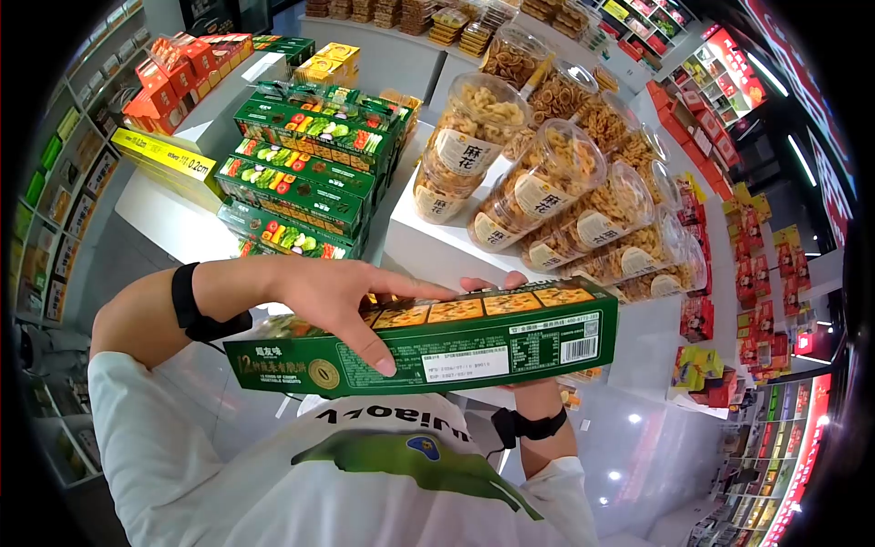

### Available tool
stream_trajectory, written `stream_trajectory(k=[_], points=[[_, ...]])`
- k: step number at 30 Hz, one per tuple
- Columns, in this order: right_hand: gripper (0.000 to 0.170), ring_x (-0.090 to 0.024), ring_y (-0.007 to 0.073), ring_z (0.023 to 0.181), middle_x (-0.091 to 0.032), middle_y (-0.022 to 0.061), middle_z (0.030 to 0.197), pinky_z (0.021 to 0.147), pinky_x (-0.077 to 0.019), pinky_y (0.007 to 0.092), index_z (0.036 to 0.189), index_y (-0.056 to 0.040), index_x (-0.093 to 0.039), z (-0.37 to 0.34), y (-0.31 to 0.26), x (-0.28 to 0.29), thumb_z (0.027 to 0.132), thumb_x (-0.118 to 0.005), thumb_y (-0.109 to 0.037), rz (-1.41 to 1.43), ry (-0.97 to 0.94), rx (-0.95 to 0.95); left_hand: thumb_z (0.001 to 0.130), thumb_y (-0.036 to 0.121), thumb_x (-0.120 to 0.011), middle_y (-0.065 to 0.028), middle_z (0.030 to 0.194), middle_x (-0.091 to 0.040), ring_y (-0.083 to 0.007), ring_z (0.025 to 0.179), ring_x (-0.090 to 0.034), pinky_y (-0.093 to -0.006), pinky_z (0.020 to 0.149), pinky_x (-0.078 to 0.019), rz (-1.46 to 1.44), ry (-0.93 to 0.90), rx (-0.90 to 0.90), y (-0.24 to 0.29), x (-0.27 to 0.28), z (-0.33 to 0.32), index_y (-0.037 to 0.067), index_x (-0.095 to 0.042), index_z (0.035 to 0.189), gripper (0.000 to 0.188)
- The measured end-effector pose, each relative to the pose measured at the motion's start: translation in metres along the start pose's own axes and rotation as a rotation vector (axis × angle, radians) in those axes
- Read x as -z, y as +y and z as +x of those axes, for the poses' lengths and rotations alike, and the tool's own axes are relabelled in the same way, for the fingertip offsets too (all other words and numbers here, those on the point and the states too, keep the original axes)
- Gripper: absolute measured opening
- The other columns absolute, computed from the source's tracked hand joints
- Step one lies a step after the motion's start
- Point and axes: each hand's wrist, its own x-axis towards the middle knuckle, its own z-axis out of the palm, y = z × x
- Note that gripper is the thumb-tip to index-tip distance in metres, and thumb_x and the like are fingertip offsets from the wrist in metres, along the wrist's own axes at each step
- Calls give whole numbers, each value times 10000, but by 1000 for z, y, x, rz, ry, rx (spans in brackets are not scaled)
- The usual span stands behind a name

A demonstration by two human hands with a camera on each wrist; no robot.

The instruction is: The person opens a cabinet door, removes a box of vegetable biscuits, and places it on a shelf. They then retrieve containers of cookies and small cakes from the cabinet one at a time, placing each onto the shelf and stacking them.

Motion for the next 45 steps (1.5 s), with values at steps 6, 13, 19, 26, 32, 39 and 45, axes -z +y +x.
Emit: stream_trajectory(k=[6,13,19,26,32,39,45], points=[[498,-486,460,1251,-394,339,1392,984,-497,563,1187,-71,-498,-27,-13,4,885,-676,-426,-2,-1,87,721,421,-850,-148,1395,-512,-233,1214,-530,-361,1021,-413,195,43,66,1,-9,6,55,-310,1501,1017],[436,-472,443,1277,-377,348,1412,957,-523,570,1222,-54,-484,-55,-41,21,899,-683,-269,7,-121,397,943,582,-480,-195,1413,-477,-317,1241,-538,-390,969,-500,-211,477,94,-56,13,-88,12,-292,1491,813],[467,-483,446,1259,-388,342,1402,917,-559,522,1233,-75,-439,-53,-40,21,907,-669,-319,36,-169,421,977,631,-271,-227,1296,-568,-359,987,-682,-517,683,-623,-894,538,-104,-69,-24,-69,21,-324,1460,779],[408,-496,436,1249,-413,336,1390,935,-539,551,1177,-68,-503,-53,-35,14,900,-680,-309,-19,-41,397,985,573,-371,-194,1157,-660,-294,831,-723,-473,562,-632,-999,725,-106,-67,-32,-69,30,-396,1410,690],[430,-496,434,1252,-403,366,1381,955,-528,547,1195,-52,-508,-49,-32,18,898,-684,-310,-39,-98,398,981,544,-416,-174,1104,-682,-255,779,-723,-408,491,-600,-950,794,-63,-71,-30,-74,30,-445,1366,643],[442,-481,434,1268,-381,363,1400,961,-524,548,1213,-68,-493,-45,-26,16,901,-680,-319,-65,-100,402,982,538,-414,-163,1084,-688,-250,774,-721,-398,503,-601,-935,791,-41,-73,-22,-77,6,-459,1343,644],[434,-473,419,1279,-379,349,1409,988,-506,545,1211,-79,-487,-39,-19,16,911,-666,-336,-63,-89,389,984,546,-409,-155,1097,-685,-239,778,-721,-381,507,-602,-947,769,-40,-84,-14,-80,14,-461,1348,647]])
